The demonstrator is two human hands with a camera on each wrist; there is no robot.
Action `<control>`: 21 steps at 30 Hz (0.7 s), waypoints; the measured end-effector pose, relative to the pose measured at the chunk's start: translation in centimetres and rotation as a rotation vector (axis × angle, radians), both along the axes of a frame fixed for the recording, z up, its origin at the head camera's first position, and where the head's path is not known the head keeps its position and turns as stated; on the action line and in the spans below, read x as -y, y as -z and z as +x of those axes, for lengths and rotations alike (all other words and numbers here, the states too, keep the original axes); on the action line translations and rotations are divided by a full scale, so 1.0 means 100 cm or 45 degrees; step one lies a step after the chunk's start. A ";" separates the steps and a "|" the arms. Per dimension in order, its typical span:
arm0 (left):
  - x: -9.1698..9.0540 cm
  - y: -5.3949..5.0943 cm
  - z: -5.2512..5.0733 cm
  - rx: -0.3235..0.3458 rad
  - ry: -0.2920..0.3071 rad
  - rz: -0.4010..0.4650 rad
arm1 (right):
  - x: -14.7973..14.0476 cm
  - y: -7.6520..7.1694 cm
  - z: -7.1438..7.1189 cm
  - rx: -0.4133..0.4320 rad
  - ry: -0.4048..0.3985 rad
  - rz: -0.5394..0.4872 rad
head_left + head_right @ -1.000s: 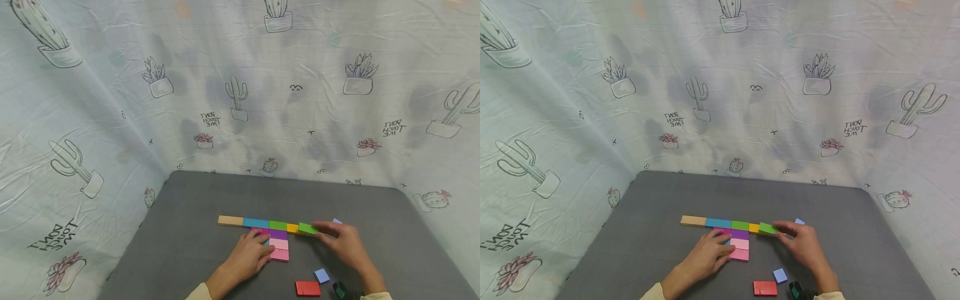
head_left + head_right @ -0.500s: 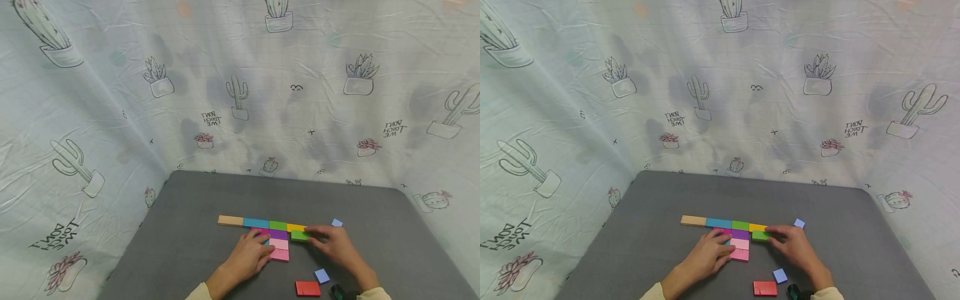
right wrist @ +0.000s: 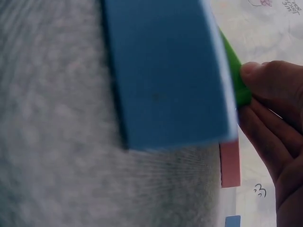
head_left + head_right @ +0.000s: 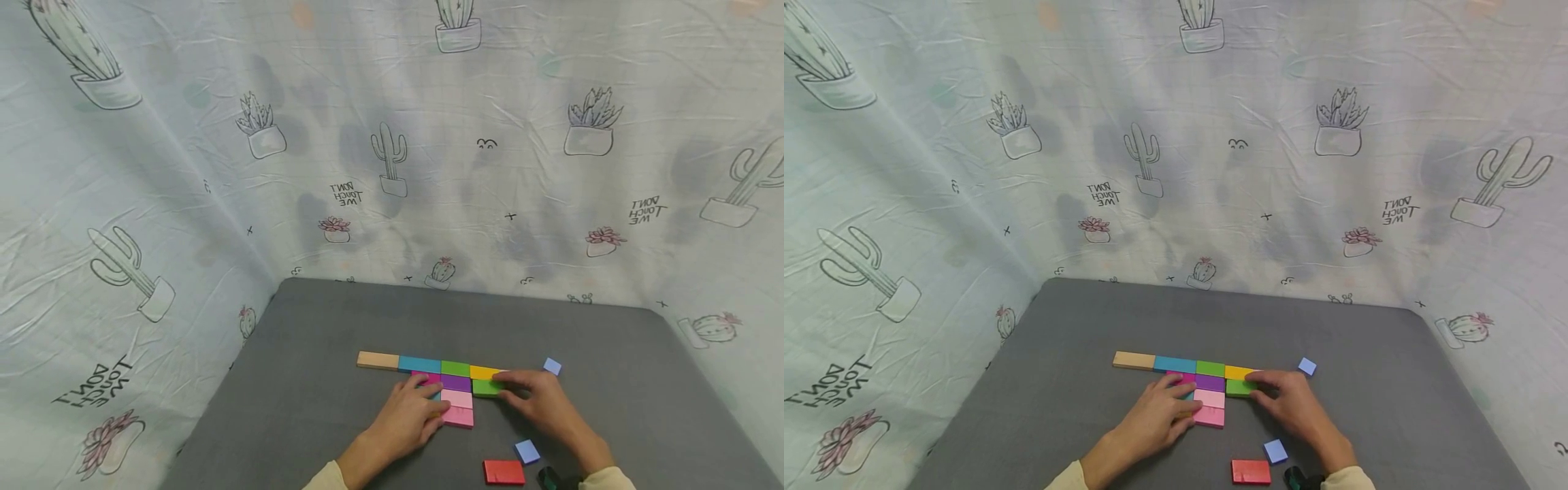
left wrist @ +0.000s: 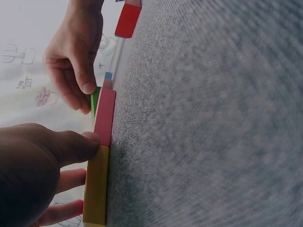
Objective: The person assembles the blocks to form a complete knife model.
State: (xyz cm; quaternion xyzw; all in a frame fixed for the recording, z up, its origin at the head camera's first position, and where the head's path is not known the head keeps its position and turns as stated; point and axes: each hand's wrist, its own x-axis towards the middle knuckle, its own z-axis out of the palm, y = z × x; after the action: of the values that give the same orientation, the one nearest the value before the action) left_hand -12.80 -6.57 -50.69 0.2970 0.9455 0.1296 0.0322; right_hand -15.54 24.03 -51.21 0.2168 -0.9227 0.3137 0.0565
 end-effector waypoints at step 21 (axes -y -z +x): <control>-0.003 0.002 -0.001 0.019 -0.031 0.004 | 0.010 -0.006 -0.006 -0.060 -0.104 0.269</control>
State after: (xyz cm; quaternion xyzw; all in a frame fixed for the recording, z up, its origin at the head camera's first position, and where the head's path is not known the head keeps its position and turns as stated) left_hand -12.87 -6.29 -50.87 0.2845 0.9486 0.1336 0.0372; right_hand -16.10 23.03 -50.59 0.2663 -0.9394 0.2117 0.0423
